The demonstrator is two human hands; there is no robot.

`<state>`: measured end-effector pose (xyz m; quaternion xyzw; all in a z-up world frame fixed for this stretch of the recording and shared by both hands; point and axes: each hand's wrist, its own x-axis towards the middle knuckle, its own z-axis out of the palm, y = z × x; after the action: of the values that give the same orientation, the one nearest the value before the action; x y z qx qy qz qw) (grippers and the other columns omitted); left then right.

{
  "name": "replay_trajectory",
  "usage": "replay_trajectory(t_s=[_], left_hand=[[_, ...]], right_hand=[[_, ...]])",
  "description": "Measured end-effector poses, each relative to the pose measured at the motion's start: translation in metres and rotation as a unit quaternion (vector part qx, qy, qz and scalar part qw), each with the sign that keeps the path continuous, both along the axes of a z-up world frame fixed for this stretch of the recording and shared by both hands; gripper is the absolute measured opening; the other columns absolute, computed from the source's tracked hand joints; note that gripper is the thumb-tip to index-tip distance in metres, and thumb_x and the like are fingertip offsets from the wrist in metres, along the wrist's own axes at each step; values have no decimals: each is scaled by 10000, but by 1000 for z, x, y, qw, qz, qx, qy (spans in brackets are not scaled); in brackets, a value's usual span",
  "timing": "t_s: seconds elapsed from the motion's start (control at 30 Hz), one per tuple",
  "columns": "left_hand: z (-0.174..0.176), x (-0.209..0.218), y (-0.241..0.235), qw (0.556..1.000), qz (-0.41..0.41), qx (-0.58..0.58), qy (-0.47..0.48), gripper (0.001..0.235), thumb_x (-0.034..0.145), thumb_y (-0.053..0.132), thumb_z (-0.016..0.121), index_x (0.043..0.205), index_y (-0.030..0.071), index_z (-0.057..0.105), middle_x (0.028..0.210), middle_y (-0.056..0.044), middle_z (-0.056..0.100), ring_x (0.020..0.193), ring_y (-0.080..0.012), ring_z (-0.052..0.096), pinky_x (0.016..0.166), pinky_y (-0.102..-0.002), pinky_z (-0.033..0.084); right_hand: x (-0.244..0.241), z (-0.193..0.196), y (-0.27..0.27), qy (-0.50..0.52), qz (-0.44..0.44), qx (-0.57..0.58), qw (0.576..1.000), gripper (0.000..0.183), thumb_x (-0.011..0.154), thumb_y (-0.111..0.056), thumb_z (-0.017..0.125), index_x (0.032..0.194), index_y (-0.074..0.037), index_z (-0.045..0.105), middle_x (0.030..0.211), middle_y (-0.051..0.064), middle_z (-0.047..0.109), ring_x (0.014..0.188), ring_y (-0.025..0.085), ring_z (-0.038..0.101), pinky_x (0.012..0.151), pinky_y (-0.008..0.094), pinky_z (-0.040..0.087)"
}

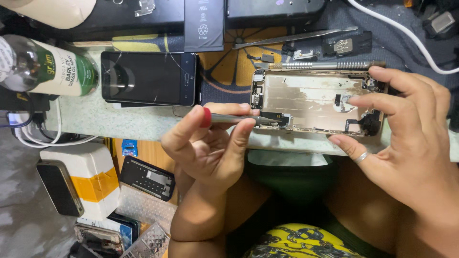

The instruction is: The person uses a screwdriver to remove screws from the internal frame of a disassembled smartphone. They carefully unscrew multiple fasteners around the device's chassis while holding the phone steady.

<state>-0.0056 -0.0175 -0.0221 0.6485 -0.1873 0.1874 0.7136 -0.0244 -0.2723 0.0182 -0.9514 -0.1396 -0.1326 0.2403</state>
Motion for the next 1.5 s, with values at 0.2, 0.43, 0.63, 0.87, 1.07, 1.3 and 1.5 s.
replay_trajectory(t_s=[0.2,0.43,0.63,0.87,1.07,1.3,1.5], left_hand=[[9,3,0,999,-8,45,-26,665,1019,-91,691,1490,221,341,1037,-236,680,881,-247,733,831,-315,641],[13,1,-3,999,-24,21,-21,665,1069,-79,671,1526,255,321,1071,-233,673,886,-259,704,860,-371,663],[11,0,-3,1000,-18,8,-16,673,1048,-94,673,1515,242,325,1029,-234,675,853,-260,700,832,-395,681],[13,1,3,997,-28,56,-46,652,1037,-49,684,1491,246,320,981,-203,686,806,-257,702,783,-366,672],[9,0,5,997,-11,49,-62,636,1044,-43,662,1481,252,307,1008,-225,681,801,-276,706,773,-364,681],[1,-4,6,998,36,10,-50,629,1088,8,672,1514,266,289,1063,-210,692,820,-265,709,772,-364,703],[0,-6,9,997,55,33,-43,659,1091,45,690,1537,286,269,1050,-187,685,811,-234,730,745,-338,694]], right_hand=[[1,2,-2,20,-11,29,999,647,721,-213,915,1251,-58,579,1429,207,549,1301,405,502,1097,485,412],[6,5,-2,15,-5,21,1000,672,673,-224,925,1220,-38,581,1354,208,566,1239,407,510,1047,495,415],[7,7,-3,37,-7,46,998,759,598,-291,940,1197,-43,544,1278,193,560,1209,393,496,1032,477,420],[5,4,-4,40,-2,37,999,795,559,-263,955,1206,-47,548,1295,185,593,1211,372,507,1023,464,428],[-2,-8,-8,37,-2,107,994,800,599,-222,986,1215,-59,504,1326,204,490,1209,299,526,982,373,497],[-5,-17,-13,23,4,100,995,829,602,-205,992,1239,-28,491,1361,199,464,1187,292,523,965,355,502],[-3,-17,-13,18,11,79,997,855,570,-188,992,1235,-19,482,1337,214,467,1213,316,523,958,371,502]])
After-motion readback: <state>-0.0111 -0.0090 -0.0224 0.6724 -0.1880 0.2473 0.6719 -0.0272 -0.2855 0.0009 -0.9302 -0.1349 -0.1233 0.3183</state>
